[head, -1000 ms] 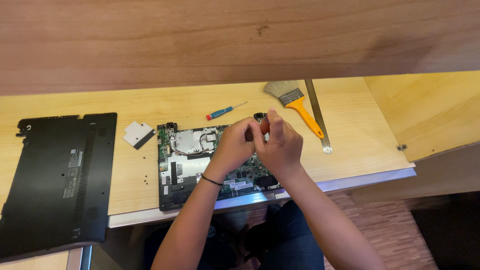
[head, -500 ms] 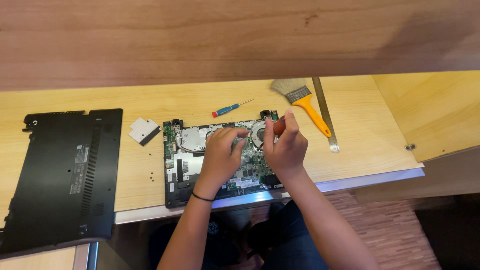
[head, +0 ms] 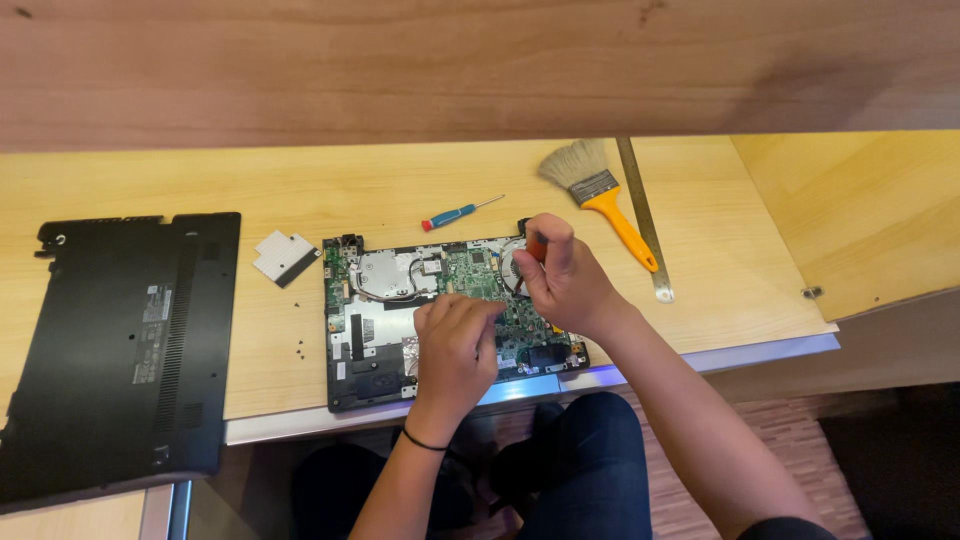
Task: The person uses a screwdriver to remove screws from the internal components of a disassembled laptop motherboard. They carefully unscrew various parts, including the fan and other hardware, while the laptop casing and other tools rest on the wooden desk.
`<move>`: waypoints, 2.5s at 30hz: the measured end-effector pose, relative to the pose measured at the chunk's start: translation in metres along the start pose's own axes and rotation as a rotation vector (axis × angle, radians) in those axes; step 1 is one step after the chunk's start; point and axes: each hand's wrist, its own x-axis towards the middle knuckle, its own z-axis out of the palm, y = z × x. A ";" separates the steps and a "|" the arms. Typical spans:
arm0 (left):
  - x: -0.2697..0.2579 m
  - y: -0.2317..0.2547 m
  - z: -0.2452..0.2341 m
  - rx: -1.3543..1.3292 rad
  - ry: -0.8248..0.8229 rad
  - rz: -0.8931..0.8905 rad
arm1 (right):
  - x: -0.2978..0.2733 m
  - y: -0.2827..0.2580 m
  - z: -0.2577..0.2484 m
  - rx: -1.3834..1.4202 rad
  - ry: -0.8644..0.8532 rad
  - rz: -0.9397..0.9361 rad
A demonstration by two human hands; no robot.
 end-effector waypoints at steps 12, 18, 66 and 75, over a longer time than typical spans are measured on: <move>-0.046 0.001 -0.019 0.179 0.110 0.330 | 0.117 -0.101 -0.072 -0.847 -1.010 0.672; -0.046 0.000 -0.018 0.282 0.111 0.319 | 0.123 -0.105 -0.055 -0.861 -1.080 0.649; -0.063 -0.012 -0.009 0.271 0.173 0.311 | 0.071 -0.100 -0.054 -0.809 -0.758 -0.244; -0.004 0.016 -0.026 -0.128 -0.054 -0.092 | 0.021 -0.041 -0.034 0.045 -0.004 0.173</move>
